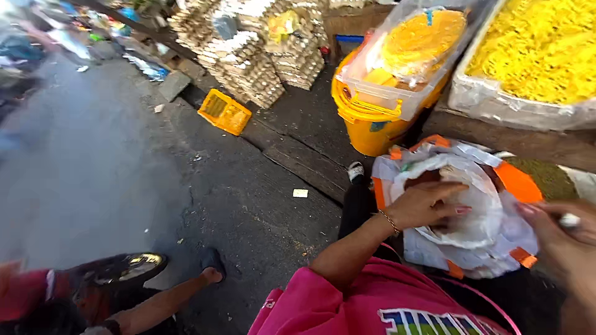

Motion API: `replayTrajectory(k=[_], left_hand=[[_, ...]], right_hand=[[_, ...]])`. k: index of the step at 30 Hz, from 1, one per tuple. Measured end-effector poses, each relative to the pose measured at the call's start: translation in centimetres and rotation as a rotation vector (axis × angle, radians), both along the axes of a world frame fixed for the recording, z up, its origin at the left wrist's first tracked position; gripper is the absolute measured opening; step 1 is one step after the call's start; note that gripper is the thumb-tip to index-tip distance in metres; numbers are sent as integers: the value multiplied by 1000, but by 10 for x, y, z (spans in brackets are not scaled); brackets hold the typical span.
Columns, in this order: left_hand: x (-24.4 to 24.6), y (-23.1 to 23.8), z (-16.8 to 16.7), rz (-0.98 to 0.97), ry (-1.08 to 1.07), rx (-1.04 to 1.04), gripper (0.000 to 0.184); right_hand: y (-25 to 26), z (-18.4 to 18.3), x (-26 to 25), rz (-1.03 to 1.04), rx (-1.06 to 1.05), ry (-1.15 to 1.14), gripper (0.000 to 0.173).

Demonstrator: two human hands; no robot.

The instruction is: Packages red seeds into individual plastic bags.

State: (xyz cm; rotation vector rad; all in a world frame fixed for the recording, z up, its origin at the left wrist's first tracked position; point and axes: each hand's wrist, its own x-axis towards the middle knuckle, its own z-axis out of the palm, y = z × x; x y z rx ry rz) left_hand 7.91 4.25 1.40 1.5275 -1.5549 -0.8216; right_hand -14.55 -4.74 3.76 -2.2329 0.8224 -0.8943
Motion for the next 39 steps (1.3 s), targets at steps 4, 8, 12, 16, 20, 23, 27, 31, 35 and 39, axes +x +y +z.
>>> replayTrajectory(k=[4,8,12,16,20,23,27,31,35,39], left_hand=[[-14,1,3,-75,276,96,23],[1,3,-24,10,290,179,25],[13,-10,-47,147,264,211,33],[16,-22,-62,248,355,65,25],[14,-44,-56,279,416,-140,26],[15,-65,-44,256,427,-320,28],[15,-97,-44,174,410,-523,29],[17,-103,-82,137,381,-384,26],[20,-87,-141,180,454,-133,27],[19,-72,-170,206,403,-10,28]], right_hand=[[1,-9,37,-62,104,-46,29],[-22,-32,45,-75,406,-117,28],[-48,-79,50,-116,693,-34,39],[-63,-142,63,-74,684,74,38],[-81,-176,75,-11,576,422,38],[-96,-172,82,-27,628,506,37],[-108,-182,87,-74,757,521,40],[-110,-212,93,-94,752,499,39],[-98,-235,110,-70,831,301,32],[-88,-246,122,-141,891,295,31]])
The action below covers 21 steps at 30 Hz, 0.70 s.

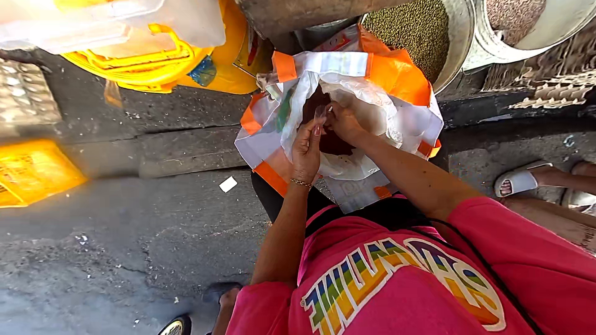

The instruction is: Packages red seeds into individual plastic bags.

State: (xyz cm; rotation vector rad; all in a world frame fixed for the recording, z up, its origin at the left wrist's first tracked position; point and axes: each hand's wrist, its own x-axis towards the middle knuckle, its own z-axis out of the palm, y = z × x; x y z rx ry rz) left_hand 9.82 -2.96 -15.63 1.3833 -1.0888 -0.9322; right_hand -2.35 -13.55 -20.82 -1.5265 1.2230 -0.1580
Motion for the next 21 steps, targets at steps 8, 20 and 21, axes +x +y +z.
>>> replayTrajectory(k=[8,20,21], left_hand=[[-1,8,-11,-14,-70,73,24],[4,16,-12,-56,-62,97,26],[4,17,-12,-67,-68,99,26]], right_hand=[[0,34,-31,-251,-1,11,38],[13,153,-79,-378,-208,-405,21],[11,158,-80,-377,-232,-424,19]])
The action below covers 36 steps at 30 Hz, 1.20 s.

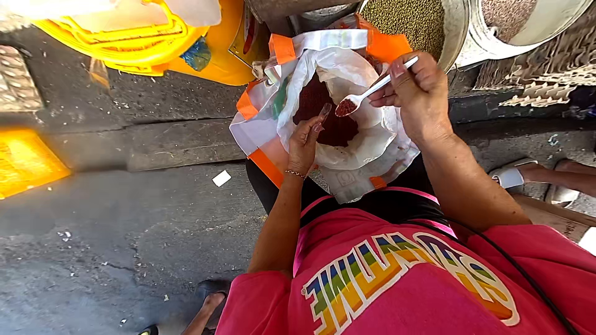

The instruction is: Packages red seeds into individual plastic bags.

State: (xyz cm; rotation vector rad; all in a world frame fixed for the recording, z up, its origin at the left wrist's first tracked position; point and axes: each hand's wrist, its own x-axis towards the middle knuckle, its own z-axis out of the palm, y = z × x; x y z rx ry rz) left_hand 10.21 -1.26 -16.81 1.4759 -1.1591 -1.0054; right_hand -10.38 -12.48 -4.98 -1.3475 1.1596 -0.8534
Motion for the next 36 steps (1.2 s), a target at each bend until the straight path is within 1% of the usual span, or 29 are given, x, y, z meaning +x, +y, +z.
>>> replayTrajectory(k=[3,7,11,18,21,27,30,33,35,36], left_hand=[[1,1,0,-29,-25,-5,26],[1,0,2,-49,-35,-12,25],[1,0,3,-56,-18,-7,25],[1,-2,4,-60,-27,-11,25],[1,-2,6,-68,-15,16,26],[-3,-3,9,-137,45,36,29],[-6,-4,6,-141,0,13,24],[-5,-3,1,-126,0,27,20],[-4,-1,-1,-110,45,32,17],[-3,-1,-1,-105,65,28,15]], right_hand=[[-5,9,0,12,-60,-34,15],[-10,8,5,44,-97,-23,16],[-10,7,11,89,-167,52,15],[-4,8,13,276,-384,171,21],[-2,9,15,319,-464,184,21],[6,14,20,381,-519,243,23],[8,13,20,347,-491,213,23],[4,2,16,174,-417,124,22],[0,-12,15,100,-367,160,21],[0,-23,16,113,-338,213,23]])
